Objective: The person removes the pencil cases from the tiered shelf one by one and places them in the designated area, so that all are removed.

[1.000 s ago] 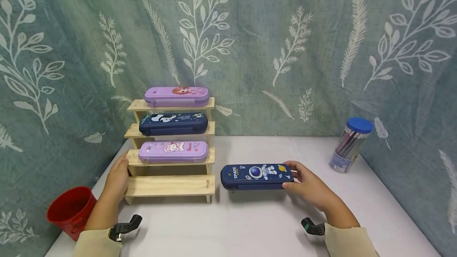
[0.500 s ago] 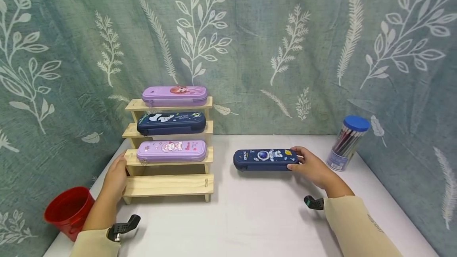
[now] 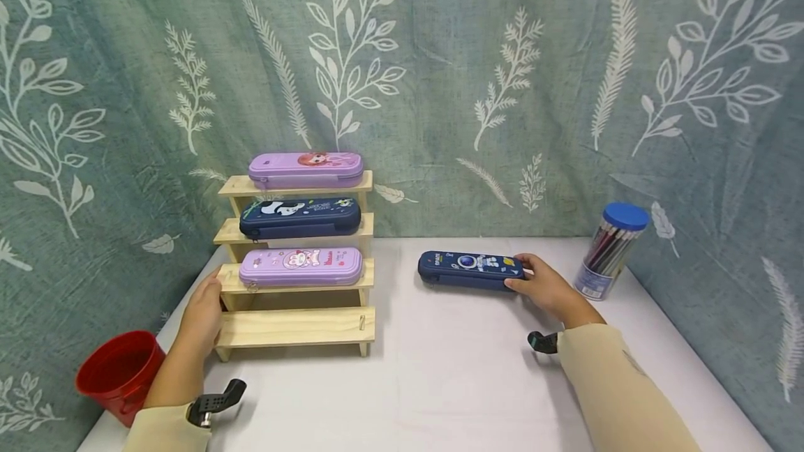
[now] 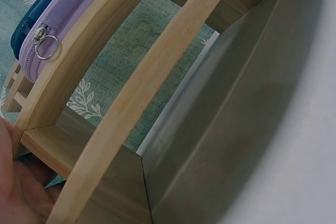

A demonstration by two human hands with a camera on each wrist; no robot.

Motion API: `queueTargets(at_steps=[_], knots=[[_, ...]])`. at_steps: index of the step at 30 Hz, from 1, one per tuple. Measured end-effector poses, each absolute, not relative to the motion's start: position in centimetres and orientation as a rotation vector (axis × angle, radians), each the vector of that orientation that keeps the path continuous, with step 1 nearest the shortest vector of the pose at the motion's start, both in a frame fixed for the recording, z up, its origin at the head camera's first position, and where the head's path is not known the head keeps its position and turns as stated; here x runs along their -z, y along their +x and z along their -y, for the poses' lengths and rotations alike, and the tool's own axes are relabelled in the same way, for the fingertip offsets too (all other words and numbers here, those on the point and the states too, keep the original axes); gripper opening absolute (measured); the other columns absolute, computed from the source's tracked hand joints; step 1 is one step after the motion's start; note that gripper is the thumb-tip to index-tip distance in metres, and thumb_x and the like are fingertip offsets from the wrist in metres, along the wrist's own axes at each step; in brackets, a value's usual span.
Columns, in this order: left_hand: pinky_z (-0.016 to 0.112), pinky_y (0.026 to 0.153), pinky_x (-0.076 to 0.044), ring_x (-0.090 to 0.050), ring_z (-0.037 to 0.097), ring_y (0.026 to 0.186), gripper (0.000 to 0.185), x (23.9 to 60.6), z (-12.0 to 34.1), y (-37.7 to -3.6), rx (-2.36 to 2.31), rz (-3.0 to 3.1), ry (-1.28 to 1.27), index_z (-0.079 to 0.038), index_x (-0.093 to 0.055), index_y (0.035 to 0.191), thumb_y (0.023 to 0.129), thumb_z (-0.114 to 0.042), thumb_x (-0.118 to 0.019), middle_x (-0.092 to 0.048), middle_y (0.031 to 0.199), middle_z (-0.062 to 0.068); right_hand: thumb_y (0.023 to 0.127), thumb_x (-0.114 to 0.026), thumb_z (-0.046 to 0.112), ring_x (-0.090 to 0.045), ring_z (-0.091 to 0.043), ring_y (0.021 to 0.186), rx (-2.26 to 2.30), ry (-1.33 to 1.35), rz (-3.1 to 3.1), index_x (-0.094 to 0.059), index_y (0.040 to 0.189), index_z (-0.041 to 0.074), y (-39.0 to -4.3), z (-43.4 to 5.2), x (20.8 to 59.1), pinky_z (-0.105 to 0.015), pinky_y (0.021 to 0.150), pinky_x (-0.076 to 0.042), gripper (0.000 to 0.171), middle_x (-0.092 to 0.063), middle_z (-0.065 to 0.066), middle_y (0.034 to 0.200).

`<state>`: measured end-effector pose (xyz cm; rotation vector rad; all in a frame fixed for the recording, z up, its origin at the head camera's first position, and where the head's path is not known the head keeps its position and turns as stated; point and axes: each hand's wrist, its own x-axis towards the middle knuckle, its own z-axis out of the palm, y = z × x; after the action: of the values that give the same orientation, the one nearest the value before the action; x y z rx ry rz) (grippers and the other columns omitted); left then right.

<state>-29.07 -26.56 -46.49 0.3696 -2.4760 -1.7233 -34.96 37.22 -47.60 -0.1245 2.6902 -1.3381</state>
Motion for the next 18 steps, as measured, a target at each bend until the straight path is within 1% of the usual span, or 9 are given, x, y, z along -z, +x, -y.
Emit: queueTargets(at_steps=[4, 7, 9, 13, 18], knots=[[0.06, 0.131, -0.007, -0.006, 0.032, 0.164, 0.062, 46.5, 26.6, -29.1, 1.73, 2.474, 0.375, -0.024, -0.013, 0.17, 0.112, -0.045, -0.011, -0.013, 0.177, 0.004, 0.102, -0.068, 0.044, -0.022, -0.057, 0.153, 1.246, -0.089, -2.728, -0.024, 0.161, -0.003, -35.4, -37.5, 47.9, -0.071, 0.123, -0.02, 0.087, -0.028, -0.035, 0.163], [0.061, 0.131, -0.008, -0.006, 0.032, 0.164, 0.062, 46.5, 26.5, -29.1, 1.735, 2.479, 0.388, -0.024, -0.013, 0.17, 0.112, -0.046, -0.011, -0.013, 0.177, 0.004, 0.102, -0.067, 0.048, -0.017, -0.058, 0.154, 1.196, -0.061, -2.739, -0.024, 0.162, -0.001, -35.5, -37.6, 48.0, -0.073, 0.123, -0.015, 0.088, -0.026, -0.035, 0.165], [0.062, 0.131, -0.007, -0.006, 0.033, 0.164, 0.062, 46.4, 26.5, -29.0, 1.728, 2.483, 0.391, -0.025, -0.013, 0.17, 0.112, -0.047, -0.011, -0.013, 0.177, 0.004, 0.101, -0.067, 0.048, -0.015, -0.058, 0.154, 1.186, -0.059, -2.743, -0.022, 0.162, -0.001, -35.7, -37.6, 48.0, -0.074, 0.123, -0.014, 0.09, -0.024, -0.035, 0.165], [0.062, 0.131, -0.006, -0.006, 0.033, 0.164, 0.063, 46.1, 26.5, -29.0, 1.723, 2.475, 0.367, -0.024, -0.013, 0.17, 0.112, -0.047, -0.011, -0.013, 0.177, 0.005, 0.102, -0.068, 0.042, -0.015, -0.059, 0.154, 1.221, -0.07, -2.722, -0.02, 0.163, -0.003, -35.9, -37.2, 48.0, -0.073, 0.124, -0.013, 0.09, -0.022, -0.036, 0.166], [0.061, 0.131, -0.007, -0.006, 0.032, 0.164, 0.063, 46.1, 26.5, -28.9, 1.737, 2.466, 0.355, -0.023, -0.013, 0.17, 0.112, -0.046, -0.011, -0.013, 0.177, 0.005, 0.103, -0.067, 0.037, -0.018, -0.058, 0.153, 1.19, -0.056, -2.724, -0.016, 0.164, -0.001, -36.3, -36.8, 48.4, -0.071, 0.125, -0.014, 0.088, -0.02, -0.036, 0.167]])
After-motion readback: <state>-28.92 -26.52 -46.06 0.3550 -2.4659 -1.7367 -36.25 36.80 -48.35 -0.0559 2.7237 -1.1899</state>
